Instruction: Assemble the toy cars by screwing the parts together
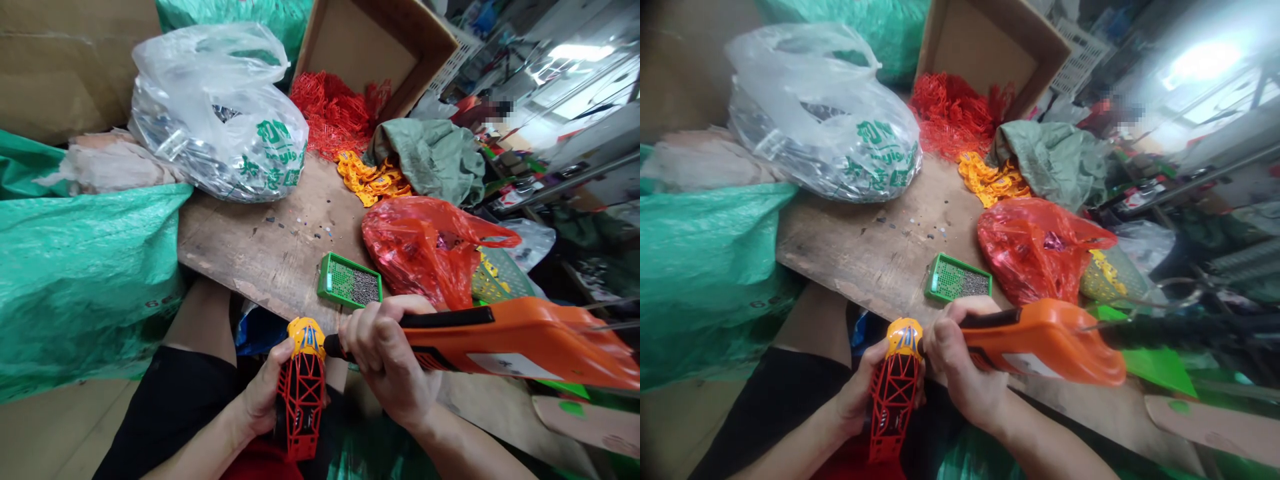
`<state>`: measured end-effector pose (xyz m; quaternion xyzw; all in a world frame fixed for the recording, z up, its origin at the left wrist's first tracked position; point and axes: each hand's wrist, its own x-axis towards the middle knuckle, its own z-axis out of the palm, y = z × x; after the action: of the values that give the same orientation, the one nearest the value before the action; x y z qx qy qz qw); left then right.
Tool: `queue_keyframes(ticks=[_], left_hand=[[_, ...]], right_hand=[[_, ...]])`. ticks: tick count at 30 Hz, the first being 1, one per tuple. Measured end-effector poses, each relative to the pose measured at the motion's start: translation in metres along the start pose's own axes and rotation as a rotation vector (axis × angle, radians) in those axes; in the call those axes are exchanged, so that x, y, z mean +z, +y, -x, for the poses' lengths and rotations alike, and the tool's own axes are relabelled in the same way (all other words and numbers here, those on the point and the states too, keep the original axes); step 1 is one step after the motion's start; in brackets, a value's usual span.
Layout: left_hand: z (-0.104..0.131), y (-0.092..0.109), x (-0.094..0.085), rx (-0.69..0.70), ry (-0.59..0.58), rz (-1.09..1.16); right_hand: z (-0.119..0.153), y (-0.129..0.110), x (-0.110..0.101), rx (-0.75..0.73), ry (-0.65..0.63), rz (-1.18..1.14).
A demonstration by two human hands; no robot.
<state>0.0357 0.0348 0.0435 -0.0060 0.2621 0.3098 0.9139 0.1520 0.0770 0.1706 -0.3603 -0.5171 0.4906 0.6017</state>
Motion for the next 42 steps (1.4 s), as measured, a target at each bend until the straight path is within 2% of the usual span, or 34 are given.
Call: queue_keyframes(ticks=[7, 10, 15, 18, 23, 27, 34, 42], left_hand=[[0.0, -0.002, -0.003, 0.018, -0.001, 0.036], [-0.002, -0.004, -0.004, 0.035, -0.023, 0.038], [-0.002, -0.004, -0.004, 0.101, -0.108, 0.001], [-0.003, -0.004, -0.004, 0.121, -0.142, -0.015], [-0.005, -0.004, -0.007, 0.144, -0.188, -0.041], [-0.005, -0.001, -0.008, 0.125, -0.223, -0.055], [-0.005, 0.001, -0.007, 0.157, -0.267, -0.07], [-0.006, 0.001, -0.009, 0.14, -0.299, -0.099]], right_hand=[[-0.005, 0.005, 0.002, 0.036, 0.043, -0.018], [-0.01, 0.0, 0.001, 0.036, 0.063, 0.001], [-0.034, -0.02, -0.005, -0.086, 0.221, 0.058], [-0.054, -0.022, -0.015, -0.168, 0.298, 0.084], [-0.083, -0.002, -0.029, -0.193, 0.329, 0.075], [-0.096, 0.016, -0.032, -0.204, 0.345, 0.053], [-0.106, 0.032, -0.03, -0.176, 0.329, 0.027], [-0.109, 0.038, -0.032, -0.122, 0.322, 0.01]])
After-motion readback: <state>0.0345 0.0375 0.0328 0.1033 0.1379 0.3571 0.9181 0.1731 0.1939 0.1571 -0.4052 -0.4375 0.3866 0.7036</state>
